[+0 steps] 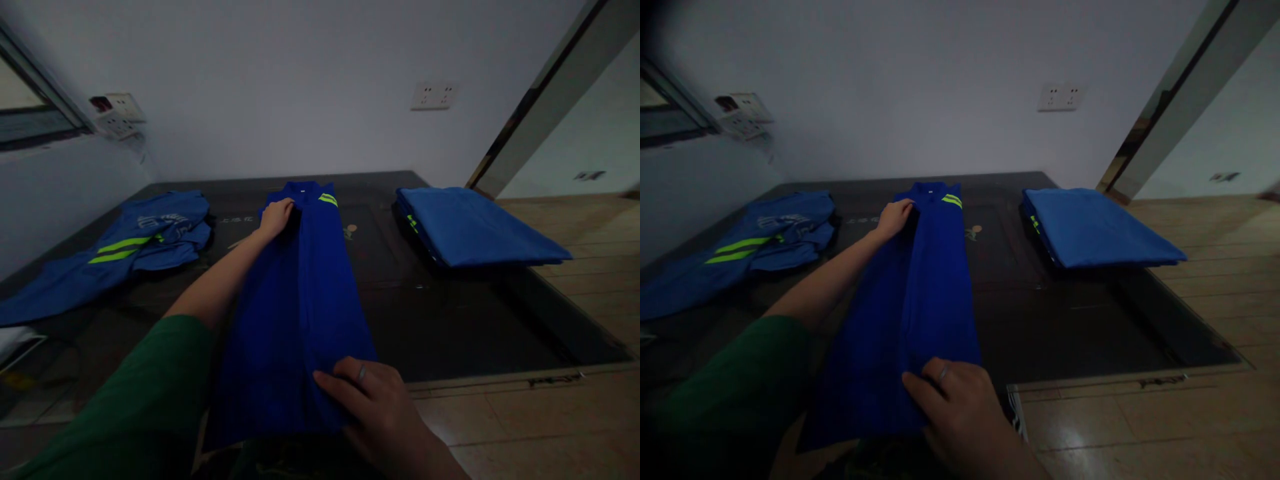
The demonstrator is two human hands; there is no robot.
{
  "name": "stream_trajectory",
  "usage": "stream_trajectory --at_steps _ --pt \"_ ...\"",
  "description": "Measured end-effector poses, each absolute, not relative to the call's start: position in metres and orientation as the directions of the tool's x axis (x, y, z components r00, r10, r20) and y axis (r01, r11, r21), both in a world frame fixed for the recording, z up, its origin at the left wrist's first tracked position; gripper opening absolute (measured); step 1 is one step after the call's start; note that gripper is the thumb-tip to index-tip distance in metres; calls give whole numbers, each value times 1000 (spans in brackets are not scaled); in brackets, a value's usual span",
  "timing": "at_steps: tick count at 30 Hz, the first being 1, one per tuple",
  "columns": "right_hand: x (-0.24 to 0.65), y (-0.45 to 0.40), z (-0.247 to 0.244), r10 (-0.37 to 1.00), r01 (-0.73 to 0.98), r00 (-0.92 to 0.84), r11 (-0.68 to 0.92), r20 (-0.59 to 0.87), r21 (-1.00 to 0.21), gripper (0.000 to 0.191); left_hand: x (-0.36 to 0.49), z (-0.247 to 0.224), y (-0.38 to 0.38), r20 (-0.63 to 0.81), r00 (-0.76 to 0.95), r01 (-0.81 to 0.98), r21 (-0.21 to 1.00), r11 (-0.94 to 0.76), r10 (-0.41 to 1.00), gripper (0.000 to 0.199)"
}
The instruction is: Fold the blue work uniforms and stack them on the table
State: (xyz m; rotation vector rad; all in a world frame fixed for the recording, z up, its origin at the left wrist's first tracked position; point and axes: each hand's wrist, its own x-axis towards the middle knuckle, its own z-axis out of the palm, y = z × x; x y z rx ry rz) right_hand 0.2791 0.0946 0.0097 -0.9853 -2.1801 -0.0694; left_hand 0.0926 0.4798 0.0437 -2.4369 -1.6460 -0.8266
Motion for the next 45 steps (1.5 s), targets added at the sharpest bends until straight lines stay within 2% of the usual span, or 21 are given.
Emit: stream_trajectory --at_steps 4,7,12,16,18,20,22,23,26,30,33,36,39,41,45 --pt "263 96 -6 736 701 -606 674 303 -234 22 85 25 469 450 367 858 173 -483 814 38" --pt "255 97 -14 766 736 -625 643 152 -212 15 82 9 461 413 409 843 170 -511 813 45" --pt "252 95 -25 747 725 -644 665 167 -180 12 78 19 463 531 350 798 262 -543 771 44" --pt "248 95 -32 742 706 -649 669 167 -231 6 78 36 459 553 454 756 176 -630 699 42" --pt "252 95 -26 733 658 -666 664 137 -356 18 74 37 445 522 504 751 128 -648 688 38" --pt "266 96 -12 728 550 -673 613 134 -567 24 64 32 422 508 534 749 86 -657 676 37" --pt "290 101 3 783 440 -596 504 179 -743 15 48 26 394 477 538 779 32 -626 695 35" --pt "305 106 9 842 428 -497 447 209 -785 12 39 23 378 435 523 810 13 -586 733 30" --pt "349 136 14 950 553 -209 311 233 -773 21 12 19 335 223 398 913 -3 -407 890 28" --pt "378 199 3 984 767 -108 175 144 -617 21 -3 18 298 -15 200 979 -42 -201 980 47" --pt "370 246 1 997 860 -68 74 31 -504 25 -1 14 289 -58 157 985 -62 -161 986 47" --pt "354 279 4 998 886 -45 18 -47 -463 27 1 8 289 -43 164 983 -79 -167 985 38" --pt "345 297 2 995 881 -52 5 -87 -472 20 0 5 288 -17 183 980 -80 -184 983 31" --pt "344 300 -3 995 855 -47 -6 -89 -519 20 -1 5 287 4 185 980 -74 -184 983 29" --pt "343 296 -8 993 682 -36 -57 -111 -729 19 1 4 286 42 157 984 -93 -153 987 37"
